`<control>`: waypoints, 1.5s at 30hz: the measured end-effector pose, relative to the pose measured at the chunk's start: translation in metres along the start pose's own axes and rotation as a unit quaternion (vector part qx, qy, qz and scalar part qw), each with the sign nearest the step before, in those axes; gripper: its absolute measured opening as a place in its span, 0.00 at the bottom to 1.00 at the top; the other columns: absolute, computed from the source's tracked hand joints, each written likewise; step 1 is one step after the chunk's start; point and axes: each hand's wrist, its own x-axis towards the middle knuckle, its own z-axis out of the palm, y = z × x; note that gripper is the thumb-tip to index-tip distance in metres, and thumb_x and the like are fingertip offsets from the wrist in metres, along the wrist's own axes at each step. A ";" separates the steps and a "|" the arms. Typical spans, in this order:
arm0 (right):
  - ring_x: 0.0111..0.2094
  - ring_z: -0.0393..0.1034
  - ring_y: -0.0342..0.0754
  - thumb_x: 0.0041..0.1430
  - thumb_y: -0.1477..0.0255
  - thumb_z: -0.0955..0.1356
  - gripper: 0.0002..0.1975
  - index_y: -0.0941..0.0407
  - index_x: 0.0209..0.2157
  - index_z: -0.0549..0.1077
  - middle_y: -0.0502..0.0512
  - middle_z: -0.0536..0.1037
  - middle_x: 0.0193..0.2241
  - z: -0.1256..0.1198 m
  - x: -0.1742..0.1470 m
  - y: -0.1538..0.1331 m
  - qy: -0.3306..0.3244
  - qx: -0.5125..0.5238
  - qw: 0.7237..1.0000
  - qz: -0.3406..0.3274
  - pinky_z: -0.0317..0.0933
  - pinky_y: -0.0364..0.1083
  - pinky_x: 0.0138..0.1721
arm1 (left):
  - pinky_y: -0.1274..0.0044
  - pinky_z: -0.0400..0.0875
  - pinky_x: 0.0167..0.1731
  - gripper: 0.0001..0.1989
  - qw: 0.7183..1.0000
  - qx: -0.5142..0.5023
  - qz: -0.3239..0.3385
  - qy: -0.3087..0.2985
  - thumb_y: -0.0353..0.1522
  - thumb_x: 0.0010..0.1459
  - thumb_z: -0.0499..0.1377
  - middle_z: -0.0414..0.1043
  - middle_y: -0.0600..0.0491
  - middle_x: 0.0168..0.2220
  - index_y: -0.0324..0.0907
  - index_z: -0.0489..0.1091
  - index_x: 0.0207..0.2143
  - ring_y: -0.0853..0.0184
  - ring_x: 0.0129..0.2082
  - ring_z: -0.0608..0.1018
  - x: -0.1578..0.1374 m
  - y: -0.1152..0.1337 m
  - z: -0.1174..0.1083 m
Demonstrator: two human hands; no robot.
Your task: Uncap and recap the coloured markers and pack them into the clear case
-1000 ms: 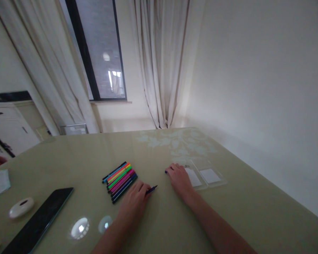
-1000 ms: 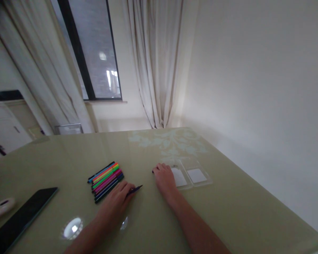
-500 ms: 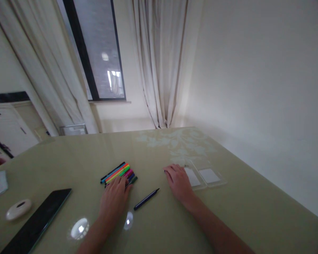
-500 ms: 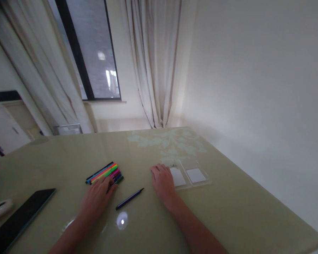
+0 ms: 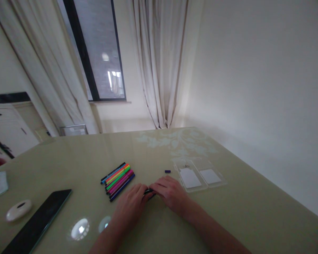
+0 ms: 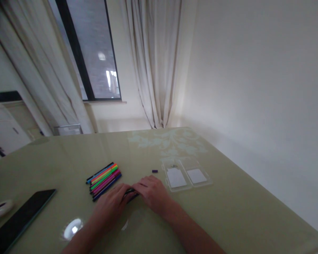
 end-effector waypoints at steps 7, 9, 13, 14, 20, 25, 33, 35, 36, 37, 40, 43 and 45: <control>0.44 0.75 0.49 0.72 0.71 0.66 0.11 0.50 0.50 0.80 0.54 0.84 0.42 -0.018 -0.002 0.023 0.047 0.007 0.996 0.075 0.64 0.47 0.50 | 0.74 0.71 0.36 0.19 0.990 0.029 -0.138 -0.028 0.50 0.68 0.54 0.82 0.51 0.39 0.47 0.74 0.43 0.58 0.40 0.83 0.000 -0.017 -0.011; 0.44 0.74 0.50 0.70 0.72 0.68 0.10 0.51 0.48 0.81 0.55 0.82 0.41 -0.023 -0.004 0.034 0.073 0.002 0.987 0.140 0.65 0.47 0.49 | 0.71 0.73 0.45 0.19 0.990 0.018 -0.138 0.018 0.48 0.68 0.56 0.79 0.47 0.49 0.46 0.73 0.50 0.56 0.48 0.81 -0.001 -0.028 -0.008; 0.44 0.73 0.50 0.67 0.74 0.70 0.09 0.51 0.45 0.83 0.55 0.78 0.40 -0.025 -0.007 0.050 0.050 -0.017 0.970 0.239 0.66 0.45 0.45 | 0.68 0.71 0.53 0.13 0.996 -0.016 -0.090 0.017 0.39 0.69 0.55 0.75 0.46 0.54 0.45 0.73 0.52 0.57 0.54 0.77 -0.001 -0.035 0.001; 0.44 0.73 0.50 0.66 0.75 0.70 0.09 0.51 0.45 0.83 0.55 0.77 0.40 -0.024 -0.008 0.051 0.032 -0.017 0.968 0.250 0.65 0.45 0.45 | 0.68 0.71 0.53 0.12 0.996 -0.023 -0.082 0.007 0.37 0.69 0.55 0.75 0.46 0.52 0.45 0.73 0.50 0.57 0.54 0.77 -0.001 -0.034 0.003; 0.47 0.73 0.51 0.65 0.76 0.70 0.08 0.54 0.43 0.81 0.55 0.80 0.43 -0.018 -0.005 0.050 -0.031 -0.041 0.962 0.269 0.63 0.47 0.50 | 0.66 0.71 0.53 0.13 0.994 -0.097 -0.056 -0.012 0.41 0.71 0.54 0.75 0.47 0.47 0.44 0.74 0.47 0.58 0.50 0.77 -0.001 -0.021 0.001; 0.47 0.72 0.52 0.67 0.75 0.68 0.09 0.53 0.42 0.82 0.56 0.80 0.43 -0.017 -0.005 0.048 -0.040 -0.060 0.964 0.255 0.62 0.48 0.50 | 0.68 0.72 0.50 0.10 0.987 -0.151 -0.026 -0.057 0.37 0.68 0.58 0.75 0.48 0.46 0.46 0.75 0.47 0.59 0.48 0.77 -0.003 -0.009 0.003; 0.48 0.72 0.53 0.68 0.75 0.66 0.09 0.54 0.43 0.80 0.56 0.82 0.44 -0.010 -0.001 0.051 -0.039 -0.070 0.965 0.251 0.61 0.49 0.50 | 0.67 0.72 0.53 0.13 0.990 -0.127 -0.056 0.038 0.39 0.69 0.55 0.77 0.48 0.48 0.45 0.76 0.49 0.58 0.49 0.78 0.000 -0.024 0.000; 0.47 0.73 0.53 0.68 0.75 0.66 0.09 0.55 0.43 0.79 0.56 0.82 0.43 -0.010 0.001 0.050 -0.046 -0.076 0.964 0.252 0.60 0.49 0.49 | 0.66 0.72 0.51 0.13 0.990 -0.058 -0.107 0.069 0.37 0.70 0.52 0.77 0.47 0.45 0.44 0.76 0.42 0.57 0.47 0.78 0.002 -0.036 -0.007; 0.47 0.73 0.54 0.68 0.75 0.66 0.08 0.55 0.43 0.79 0.56 0.82 0.43 -0.010 0.002 0.050 -0.051 -0.079 0.963 0.252 0.60 0.50 0.49 | 0.64 0.71 0.51 0.13 0.988 -0.020 -0.132 0.073 0.36 0.69 0.52 0.76 0.46 0.44 0.43 0.75 0.41 0.55 0.47 0.78 0.002 -0.042 -0.011; 0.47 0.73 0.54 0.68 0.76 0.66 0.08 0.55 0.43 0.78 0.56 0.82 0.43 -0.011 0.003 0.049 -0.054 -0.083 0.963 0.252 0.60 0.50 0.49 | 0.63 0.71 0.51 0.12 0.986 0.015 -0.154 0.069 0.35 0.69 0.52 0.76 0.45 0.45 0.42 0.74 0.41 0.54 0.48 0.77 0.001 -0.047 -0.014; 0.48 0.71 0.55 0.67 0.76 0.67 0.08 0.55 0.43 0.78 0.57 0.81 0.44 -0.013 0.005 0.045 -0.046 -0.091 0.963 0.248 0.61 0.51 0.50 | 0.63 0.69 0.53 0.11 0.979 0.064 -0.189 0.036 0.34 0.68 0.52 0.76 0.44 0.46 0.41 0.73 0.44 0.53 0.50 0.76 0.000 -0.054 -0.016; 0.50 0.71 0.55 0.67 0.77 0.67 0.09 0.54 0.45 0.78 0.57 0.80 0.46 -0.014 0.004 0.038 -0.021 -0.074 0.968 0.239 0.61 0.51 0.52 | 0.65 0.69 0.53 0.11 0.980 0.053 -0.190 0.007 0.35 0.68 0.52 0.77 0.44 0.45 0.40 0.72 0.44 0.55 0.50 0.77 0.000 -0.053 -0.012; 0.49 0.71 0.54 0.68 0.77 0.66 0.10 0.54 0.46 0.78 0.57 0.80 0.46 -0.013 0.002 0.032 -0.007 -0.053 0.972 0.227 0.61 0.50 0.52 | 0.66 0.69 0.52 0.11 0.981 0.040 -0.191 -0.005 0.35 0.68 0.52 0.77 0.45 0.44 0.41 0.71 0.43 0.55 0.49 0.78 0.000 -0.052 -0.010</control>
